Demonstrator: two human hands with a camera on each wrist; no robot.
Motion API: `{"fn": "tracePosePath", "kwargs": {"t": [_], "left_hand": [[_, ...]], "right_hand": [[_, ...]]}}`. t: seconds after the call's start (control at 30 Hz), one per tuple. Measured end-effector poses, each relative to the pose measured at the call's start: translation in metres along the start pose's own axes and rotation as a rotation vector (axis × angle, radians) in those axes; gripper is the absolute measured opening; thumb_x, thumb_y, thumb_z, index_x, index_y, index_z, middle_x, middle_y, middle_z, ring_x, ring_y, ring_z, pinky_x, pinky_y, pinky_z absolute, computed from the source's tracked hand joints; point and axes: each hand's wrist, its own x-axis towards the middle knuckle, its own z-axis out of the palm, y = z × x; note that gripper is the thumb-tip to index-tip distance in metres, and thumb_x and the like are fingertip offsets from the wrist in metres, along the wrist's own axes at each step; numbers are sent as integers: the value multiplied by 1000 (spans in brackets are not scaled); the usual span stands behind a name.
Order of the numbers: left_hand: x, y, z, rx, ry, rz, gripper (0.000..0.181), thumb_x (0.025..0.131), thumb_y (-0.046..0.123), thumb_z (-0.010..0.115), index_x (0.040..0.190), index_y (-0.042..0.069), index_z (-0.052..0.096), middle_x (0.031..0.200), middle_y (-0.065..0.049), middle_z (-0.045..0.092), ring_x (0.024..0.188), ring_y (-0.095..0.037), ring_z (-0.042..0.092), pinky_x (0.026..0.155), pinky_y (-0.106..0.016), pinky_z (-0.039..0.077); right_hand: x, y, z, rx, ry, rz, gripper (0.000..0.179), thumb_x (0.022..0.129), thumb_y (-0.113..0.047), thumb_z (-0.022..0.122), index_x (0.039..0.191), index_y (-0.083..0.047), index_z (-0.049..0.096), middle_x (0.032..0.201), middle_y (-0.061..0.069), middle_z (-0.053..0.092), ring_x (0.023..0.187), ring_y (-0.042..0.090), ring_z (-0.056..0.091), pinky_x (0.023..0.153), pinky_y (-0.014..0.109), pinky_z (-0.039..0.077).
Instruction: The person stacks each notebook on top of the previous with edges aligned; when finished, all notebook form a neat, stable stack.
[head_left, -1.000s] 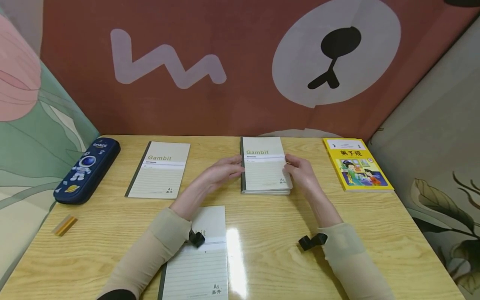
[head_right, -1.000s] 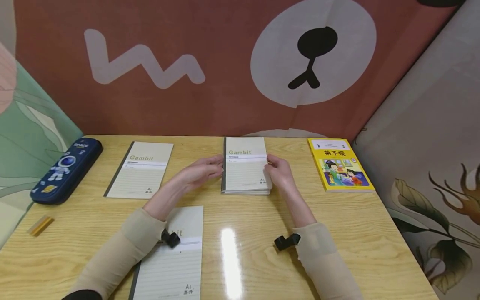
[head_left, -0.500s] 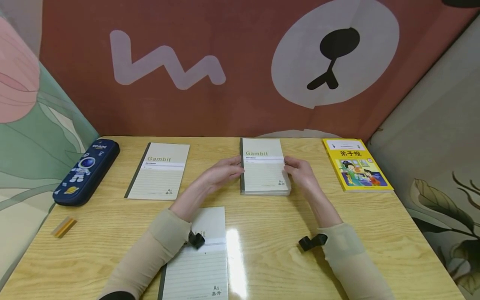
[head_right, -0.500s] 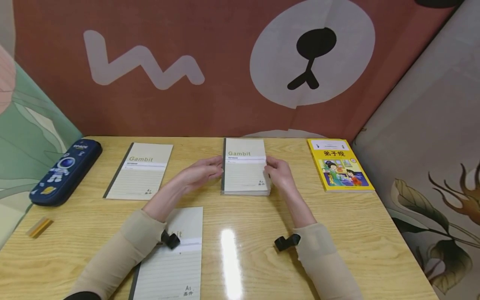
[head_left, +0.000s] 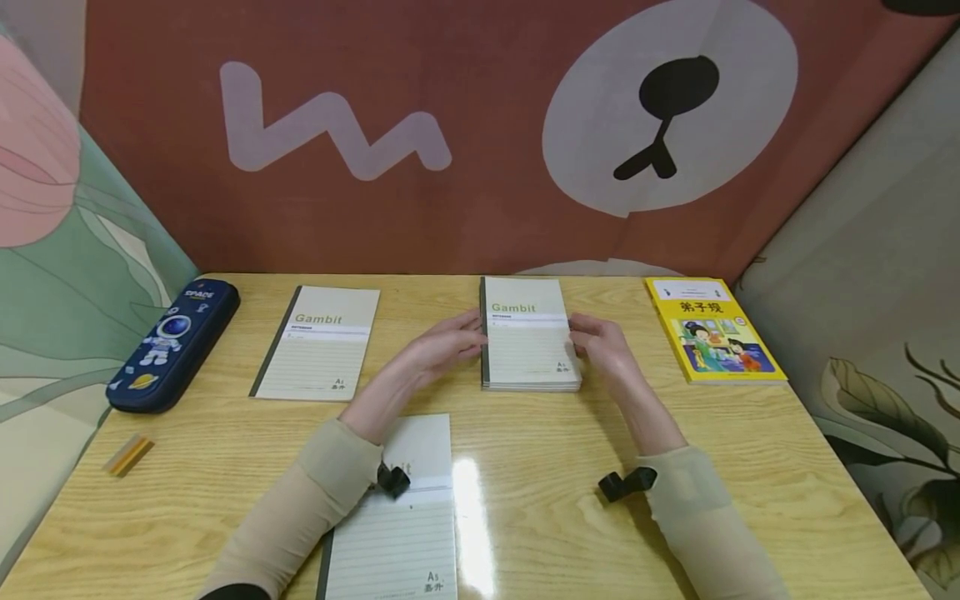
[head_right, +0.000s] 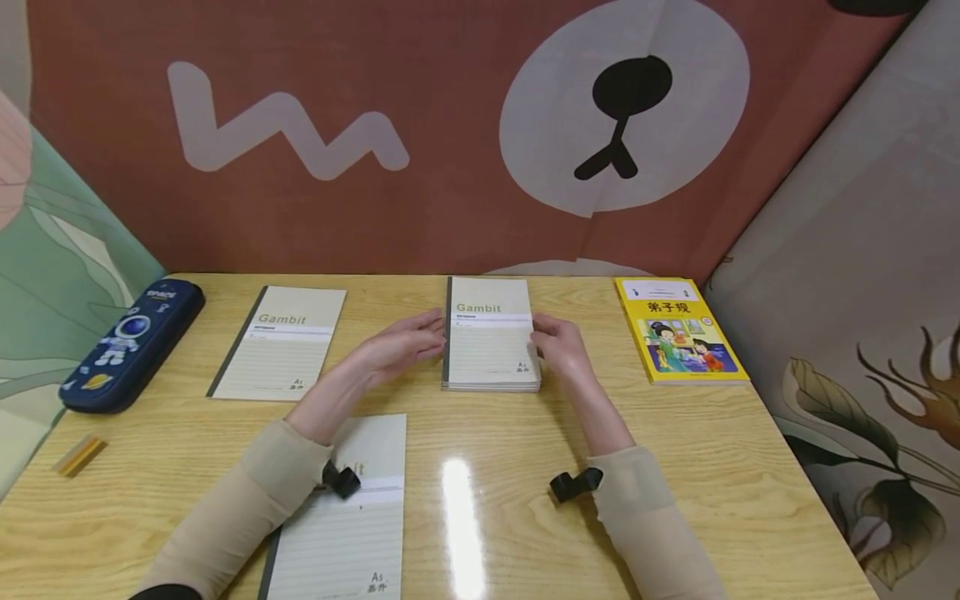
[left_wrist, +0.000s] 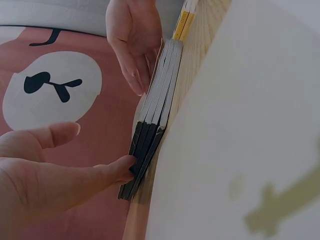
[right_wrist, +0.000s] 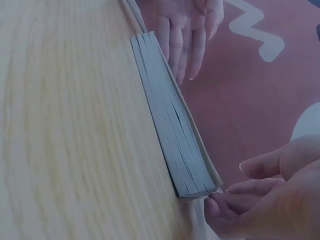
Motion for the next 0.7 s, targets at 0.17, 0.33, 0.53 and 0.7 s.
{"fn": "tracePosePath", "kwargs": {"t": [0.17,0.33,0.53,0.7], "left_hand": [[-5,2,-5,-26,47,30,74,104,10,52,166,8,11,174,-12,14,159,-29,26,129,-41,29],[-17,10,-17,-20,81,72,70,106,13,53,165,7,15,170,-18,26,155,-34,34,129,-45,30],[-44,20,-32,122,144,90,66,106,16,53,164,10,23,163,-19,39,150,-35,42,126,-48,34],[-76,20,-48,293,155,95,63,108,22,50,164,9,23,160,-21,42,146,-39,43,124,-51,37]], "right_hand": [[-6,-2,-4,77,7,-68,59,106,-6,46,162,-1,27,166,23,32,154,33,33,126,48,34],[-13,-7,-3,99,42,-177,56,104,-4,47,159,1,34,161,28,37,149,39,38,122,47,38],[-28,-18,9,58,49,-242,52,103,-6,51,154,1,43,155,26,46,142,36,47,104,21,47],[-45,-23,30,52,-23,-275,50,103,-6,54,152,0,46,153,26,49,139,35,52,99,20,52]]}}
